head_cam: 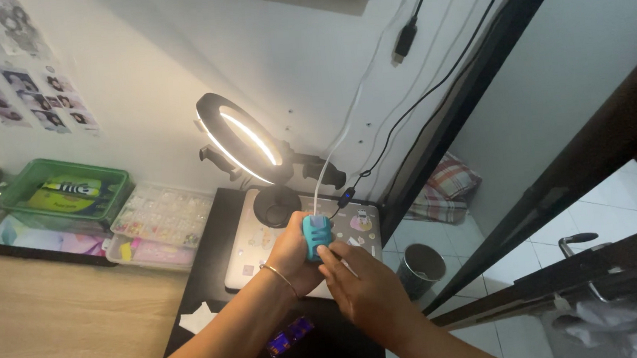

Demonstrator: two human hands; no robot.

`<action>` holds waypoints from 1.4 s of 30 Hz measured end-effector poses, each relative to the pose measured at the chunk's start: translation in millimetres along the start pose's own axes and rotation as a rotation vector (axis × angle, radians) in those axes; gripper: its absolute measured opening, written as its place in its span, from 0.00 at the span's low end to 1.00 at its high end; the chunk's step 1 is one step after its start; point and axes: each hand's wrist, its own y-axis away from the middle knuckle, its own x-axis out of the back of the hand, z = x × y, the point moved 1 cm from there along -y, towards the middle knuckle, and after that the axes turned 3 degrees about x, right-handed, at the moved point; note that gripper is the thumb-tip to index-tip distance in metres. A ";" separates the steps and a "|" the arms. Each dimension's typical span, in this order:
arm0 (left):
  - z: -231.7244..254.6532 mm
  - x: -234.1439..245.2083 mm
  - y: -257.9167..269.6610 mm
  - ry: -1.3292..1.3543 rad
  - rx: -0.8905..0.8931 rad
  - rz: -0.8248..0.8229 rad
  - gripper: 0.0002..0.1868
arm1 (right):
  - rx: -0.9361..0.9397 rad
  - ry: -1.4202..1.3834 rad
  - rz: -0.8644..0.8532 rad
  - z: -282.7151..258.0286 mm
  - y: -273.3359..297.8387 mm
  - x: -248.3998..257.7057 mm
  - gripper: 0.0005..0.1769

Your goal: The person is organizing items on a shelf and wiping down desk surfaces with a cleaning cloth.

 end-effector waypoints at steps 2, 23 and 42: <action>0.9 -3.9 3.0 0.001 0.011 0.017 0.16 | -0.008 0.001 -0.010 -0.8 1.2 -0.5 0.18; -2.2 7.7 -4.0 -0.006 0.030 -0.056 0.17 | -0.034 0.006 -0.132 7.6 13.6 -9.8 0.27; 0.8 8.9 0.1 -0.191 0.054 -0.046 0.18 | -0.296 -0.314 0.083 48.9 -39.1 6.2 0.09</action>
